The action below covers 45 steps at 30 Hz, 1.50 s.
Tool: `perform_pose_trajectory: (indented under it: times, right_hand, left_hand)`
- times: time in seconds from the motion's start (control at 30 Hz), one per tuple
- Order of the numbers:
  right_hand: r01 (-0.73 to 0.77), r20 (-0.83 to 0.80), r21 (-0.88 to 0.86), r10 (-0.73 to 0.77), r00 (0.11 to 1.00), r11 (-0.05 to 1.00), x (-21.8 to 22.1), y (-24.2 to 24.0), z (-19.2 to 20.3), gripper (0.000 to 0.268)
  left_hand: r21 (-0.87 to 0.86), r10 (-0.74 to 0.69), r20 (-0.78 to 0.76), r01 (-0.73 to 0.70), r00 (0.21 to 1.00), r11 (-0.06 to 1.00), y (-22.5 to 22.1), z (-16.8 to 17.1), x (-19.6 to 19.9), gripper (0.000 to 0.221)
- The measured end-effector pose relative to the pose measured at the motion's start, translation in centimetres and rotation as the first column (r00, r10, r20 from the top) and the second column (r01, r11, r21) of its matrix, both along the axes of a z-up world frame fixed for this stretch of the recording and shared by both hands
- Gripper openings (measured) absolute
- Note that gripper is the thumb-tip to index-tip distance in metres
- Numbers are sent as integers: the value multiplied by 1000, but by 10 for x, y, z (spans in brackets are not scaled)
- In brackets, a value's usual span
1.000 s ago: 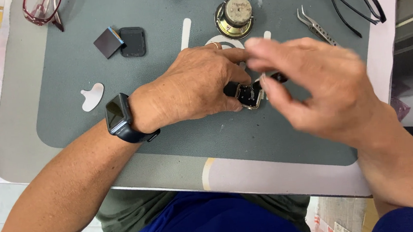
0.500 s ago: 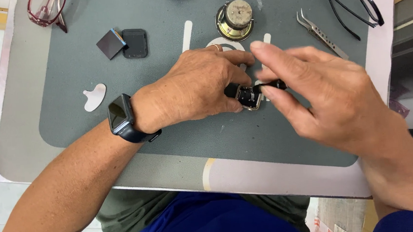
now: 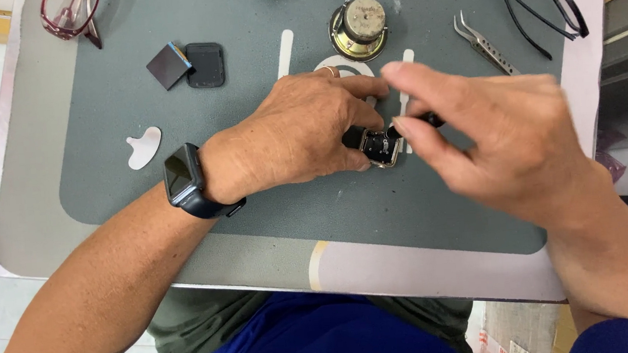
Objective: Disassembling and repairing a smartwatch using precision tools on a dedicated work mat.
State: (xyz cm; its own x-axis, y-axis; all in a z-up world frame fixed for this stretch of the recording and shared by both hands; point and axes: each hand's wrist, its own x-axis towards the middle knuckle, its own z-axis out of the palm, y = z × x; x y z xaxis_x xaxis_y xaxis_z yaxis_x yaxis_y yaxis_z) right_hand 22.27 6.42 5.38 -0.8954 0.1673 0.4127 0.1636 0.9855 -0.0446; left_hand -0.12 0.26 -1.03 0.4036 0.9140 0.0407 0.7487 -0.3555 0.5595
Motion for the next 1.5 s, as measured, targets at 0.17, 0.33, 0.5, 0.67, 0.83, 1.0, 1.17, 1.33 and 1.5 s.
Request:
perform_pose_trajectory:
  times: [0.17,0.33,0.5,0.67,0.83,1.0,1.17,1.33,1.5]
  right_hand:
    - [-118,34,-182,126,991,976,-3,-6,7,38]
    - [-14,-39,-9,14,999,1000,-1,1,0,26]
    - [-117,26,-165,123,992,979,-7,-7,11,41]
    - [-61,-14,-55,61,998,997,-6,1,8,36]
    - [-140,10,-170,143,990,976,-8,-5,13,38]
    - [-148,-27,-161,145,989,976,-13,-4,12,42]
    - [-113,-53,-96,108,993,989,-11,-4,4,33]
    - [-108,-95,-77,100,990,991,-16,-7,6,34]
    - [-115,-58,-71,111,992,991,-11,-4,3,42]
  left_hand:
    - [26,-17,41,16,999,1000,-2,3,0,39]
    - [-10,6,-18,-7,1000,1000,0,1,1,38]
    - [16,-22,37,22,999,1000,-1,5,0,37]
    - [-63,18,-38,-20,999,998,-1,6,1,36]
    - [-30,3,-8,-4,1000,1000,-2,7,1,41]
    - [-8,13,9,-13,1000,1000,-3,2,1,24]
    - [-33,17,6,-17,1000,999,-3,3,1,41]
    - [-51,17,-10,-18,1000,999,-2,4,1,26]
    - [-51,6,-10,-7,1000,999,-3,4,0,25]
